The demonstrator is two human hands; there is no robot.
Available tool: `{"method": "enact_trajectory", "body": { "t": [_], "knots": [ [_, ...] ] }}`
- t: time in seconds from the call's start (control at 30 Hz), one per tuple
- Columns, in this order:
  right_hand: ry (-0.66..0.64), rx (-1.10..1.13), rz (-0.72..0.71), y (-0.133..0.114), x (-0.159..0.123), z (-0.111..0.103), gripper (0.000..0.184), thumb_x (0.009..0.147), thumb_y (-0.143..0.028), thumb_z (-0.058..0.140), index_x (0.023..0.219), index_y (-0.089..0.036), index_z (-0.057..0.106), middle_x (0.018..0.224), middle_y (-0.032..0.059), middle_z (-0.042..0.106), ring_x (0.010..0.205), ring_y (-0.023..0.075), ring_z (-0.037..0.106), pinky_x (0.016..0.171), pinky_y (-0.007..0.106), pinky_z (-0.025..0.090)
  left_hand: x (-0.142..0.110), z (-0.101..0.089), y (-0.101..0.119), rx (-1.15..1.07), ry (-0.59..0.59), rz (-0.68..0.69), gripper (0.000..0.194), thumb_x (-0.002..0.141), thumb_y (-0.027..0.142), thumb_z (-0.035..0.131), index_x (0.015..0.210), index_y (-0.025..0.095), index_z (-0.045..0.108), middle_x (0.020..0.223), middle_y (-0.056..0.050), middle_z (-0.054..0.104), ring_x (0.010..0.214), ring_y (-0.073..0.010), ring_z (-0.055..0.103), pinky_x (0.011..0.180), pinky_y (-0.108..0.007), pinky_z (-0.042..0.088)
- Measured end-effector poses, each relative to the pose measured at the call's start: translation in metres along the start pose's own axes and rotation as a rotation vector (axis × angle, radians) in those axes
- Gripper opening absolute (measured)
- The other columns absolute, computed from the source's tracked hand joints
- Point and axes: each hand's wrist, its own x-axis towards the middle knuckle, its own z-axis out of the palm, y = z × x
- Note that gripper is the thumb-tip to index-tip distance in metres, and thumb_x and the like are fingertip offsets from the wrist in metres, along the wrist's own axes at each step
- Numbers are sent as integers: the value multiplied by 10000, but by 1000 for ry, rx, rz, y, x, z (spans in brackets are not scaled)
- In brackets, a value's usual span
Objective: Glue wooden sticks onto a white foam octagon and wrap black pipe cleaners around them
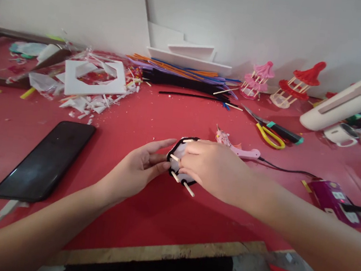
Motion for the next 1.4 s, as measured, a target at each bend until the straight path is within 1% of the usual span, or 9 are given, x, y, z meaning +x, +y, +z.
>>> {"method": "enact_trajectory", "body": {
  "t": [0.17,0.3,0.5,0.73,0.87,0.97,1.1,1.23,1.4],
  "knots": [
    [83,-13,157,-8,4,4,272,934,-172,558,668,-182,612,702,-6,628,681,135,577,660,285,408,-1,0,1,-85,0,-12,512,889,141,596,1388,144,485,1067,-106,776,1031,-244,711,998,-427,499],
    [48,-18,179,-11,4,10,221,888,-148,601,673,-178,641,669,2,609,639,141,559,611,288,363,-1,2,2,-184,17,-53,459,892,101,591,1345,132,519,1088,-103,775,982,-202,729,942,-356,549],
    [3,38,215,-16,5,9,134,857,-130,596,760,-182,671,745,12,650,685,159,596,631,291,371,-2,4,4,-297,67,-128,384,880,65,611,1262,100,575,1056,-99,786,918,-165,743,887,-289,580],
    [23,12,279,-15,2,9,172,885,-147,563,792,-193,701,780,14,665,730,165,607,641,297,386,-3,6,7,-253,29,-139,343,880,85,616,1222,101,619,1080,-111,777,965,-205,742,906,-338,585],
    [76,-67,194,-15,-1,12,185,922,-142,530,823,-166,685,791,27,664,745,164,613,667,301,416,-3,5,4,-230,-2,-116,354,862,135,659,1215,114,636,1124,-116,762,984,-228,737,942,-385,572],
    [110,-197,142,-14,-5,14,185,932,-150,521,818,-155,666,767,36,643,710,168,593,629,309,400,-3,5,2,-235,-3,-100,360,839,163,697,1194,125,651,1145,-121,753,1032,-253,723,957,-410,565],
    [167,-342,64,-11,-10,13,200,919,-132,525,755,-154,637,756,56,636,717,169,588,623,306,399,-4,7,3,-275,-39,-95,326,840,137,681,1165,125,665,1148,-117,752,1100,-271,697,942,-392,575],
    [246,-356,-24,-9,-12,12,179,905,-132,547,746,-147,629,729,63,628,771,179,605,667,303,425,-5,8,5,-299,-61,-100,315,856,118,655,1171,110,665,1135,-113,758,1102,-265,697,927,-358,581],
    [288,-358,-31,-9,-9,12,213,906,-122,545,709,-160,615,733,49,651,739,163,614,673,297,446,-5,7,4,-322,-69,-111,300,857,110,656,1156,112,674,1136,-108,760,1090,-259,703,948,-367,572]
  ]
}}
